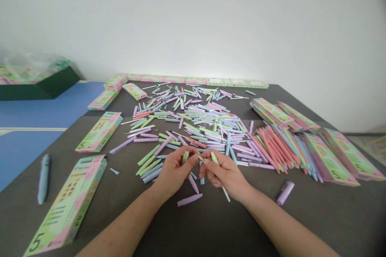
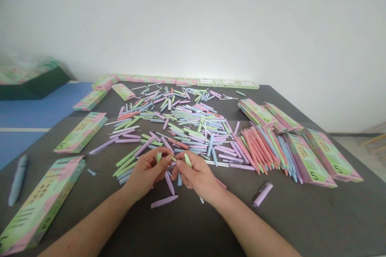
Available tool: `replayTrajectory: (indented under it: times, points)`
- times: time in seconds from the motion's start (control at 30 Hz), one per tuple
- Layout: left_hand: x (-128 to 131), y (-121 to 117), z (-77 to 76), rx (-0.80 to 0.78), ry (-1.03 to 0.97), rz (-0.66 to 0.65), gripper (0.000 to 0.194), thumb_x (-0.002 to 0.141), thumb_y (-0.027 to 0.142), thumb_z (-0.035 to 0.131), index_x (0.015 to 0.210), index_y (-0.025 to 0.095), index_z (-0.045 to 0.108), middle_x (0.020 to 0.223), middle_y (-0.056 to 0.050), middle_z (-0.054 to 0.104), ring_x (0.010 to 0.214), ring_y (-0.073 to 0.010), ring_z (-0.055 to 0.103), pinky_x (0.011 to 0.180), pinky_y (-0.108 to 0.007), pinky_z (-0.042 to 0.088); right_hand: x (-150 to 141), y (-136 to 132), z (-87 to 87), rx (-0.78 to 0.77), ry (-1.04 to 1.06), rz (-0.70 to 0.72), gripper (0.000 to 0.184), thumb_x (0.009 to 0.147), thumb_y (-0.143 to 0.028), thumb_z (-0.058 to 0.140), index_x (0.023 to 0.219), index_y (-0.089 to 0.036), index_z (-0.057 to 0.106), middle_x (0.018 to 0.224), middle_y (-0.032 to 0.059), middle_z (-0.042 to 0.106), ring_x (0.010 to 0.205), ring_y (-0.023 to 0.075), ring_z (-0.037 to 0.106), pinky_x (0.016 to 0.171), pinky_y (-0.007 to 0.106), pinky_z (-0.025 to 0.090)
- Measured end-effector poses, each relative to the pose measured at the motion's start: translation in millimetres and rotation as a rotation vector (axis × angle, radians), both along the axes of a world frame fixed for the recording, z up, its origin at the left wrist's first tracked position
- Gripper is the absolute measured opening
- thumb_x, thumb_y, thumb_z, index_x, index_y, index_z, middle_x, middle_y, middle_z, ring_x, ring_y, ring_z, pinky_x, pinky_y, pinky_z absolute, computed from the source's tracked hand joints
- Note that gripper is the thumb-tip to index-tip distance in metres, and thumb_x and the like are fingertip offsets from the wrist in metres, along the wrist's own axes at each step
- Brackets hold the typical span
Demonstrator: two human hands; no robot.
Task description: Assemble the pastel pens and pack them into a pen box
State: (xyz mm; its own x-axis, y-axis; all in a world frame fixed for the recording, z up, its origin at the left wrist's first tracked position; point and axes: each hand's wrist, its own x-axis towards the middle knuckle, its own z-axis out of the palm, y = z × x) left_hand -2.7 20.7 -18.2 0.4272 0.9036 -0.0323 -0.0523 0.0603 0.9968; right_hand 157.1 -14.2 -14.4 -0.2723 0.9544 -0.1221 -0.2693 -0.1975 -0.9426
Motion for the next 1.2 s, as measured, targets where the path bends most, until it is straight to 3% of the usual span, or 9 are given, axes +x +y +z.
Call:
replayTrajectory:
  times: [0.17, 0.43, 0.67, 0.8, 0.93, 1.2]
  points:
    - [-1, 2, -0.7, 0.016, 0.026, -0.010, 0.025, 0.083, 0.041, 0.061, 0.088, 0.017, 0.059, 0.046, 0.010, 0.034, 0.035, -0.0028, 0.029, 0.036, -0.016, 0.018, 0, 0, 0.0, -0.004, -0.057, -0.006, 0.023, 0.088, -0.039, 0.054, 0.093, -0.017, 0.050, 0.063, -0.0026, 0.060, 0.035, 0.0013, 0.029, 0.033, 0.015, 0.017]
    - [0, 2, -0.8, 0.007, -0.016, 0.023, 0.026, 0.082, 0.041, 0.063, 0.091, 0.017, 0.062, 0.044, 0.010, 0.034, 0.035, -0.0035, 0.029, 0.036, -0.016, 0.018, 3, 2, -6.9, -0.030, 0.066, 0.043, 0.023, 0.086, -0.037, 0.058, 0.094, -0.017, 0.052, 0.070, 0.0002, 0.063, 0.036, 0.0008, 0.027, 0.033, 0.015, 0.014]
    - [0, -1, 1.9, -0.059, -0.008, 0.000, 0.024, 0.079, 0.037, 0.065, 0.090, 0.016, 0.065, 0.045, 0.008, 0.037, 0.037, -0.0042, 0.031, 0.035, -0.016, 0.019, -3, 0, -5.1, -0.009, -0.043, 0.007, 0.027, 0.086, -0.044, 0.056, 0.088, -0.017, 0.049, 0.060, -0.0029, 0.059, 0.035, 0.0022, 0.030, 0.034, 0.015, 0.016]
    - [4, 0, 5.2, -0.187, -0.271, -0.006, 0.024, 0.082, 0.033, 0.061, 0.101, 0.019, 0.060, 0.057, 0.007, 0.045, 0.038, -0.0026, 0.027, 0.035, -0.015, 0.023, -4, 0, -2.1, -0.025, -0.058, -0.015, 0.027, 0.084, -0.044, 0.056, 0.085, -0.018, 0.047, 0.058, -0.0036, 0.058, 0.035, 0.0024, 0.030, 0.034, 0.015, 0.017]
    - [6, 4, 11.0, -0.250, -0.536, 0.123, 0.019, 0.087, 0.024, 0.050, 0.106, 0.023, 0.054, 0.071, 0.004, 0.053, 0.043, -0.0046, 0.038, 0.042, -0.018, 0.039, -3, -1, -2.0, -0.039, -0.029, 0.018, 0.024, 0.085, -0.041, 0.055, 0.088, -0.018, 0.048, 0.058, -0.0027, 0.061, 0.034, 0.0024, 0.028, 0.034, 0.015, 0.015]
    - [3, 10, 13.1, -0.283, -0.641, 0.264, 0.007, 0.089, 0.024, 0.053, 0.091, 0.020, 0.048, 0.086, -0.001, 0.065, 0.070, -0.0128, 0.066, 0.065, -0.027, 0.054, -4, -5, -0.8, -0.058, 0.000, 0.091, 0.022, 0.086, -0.039, 0.055, 0.087, -0.019, 0.047, 0.056, -0.0020, 0.062, 0.034, 0.0031, 0.029, 0.035, 0.016, 0.016]
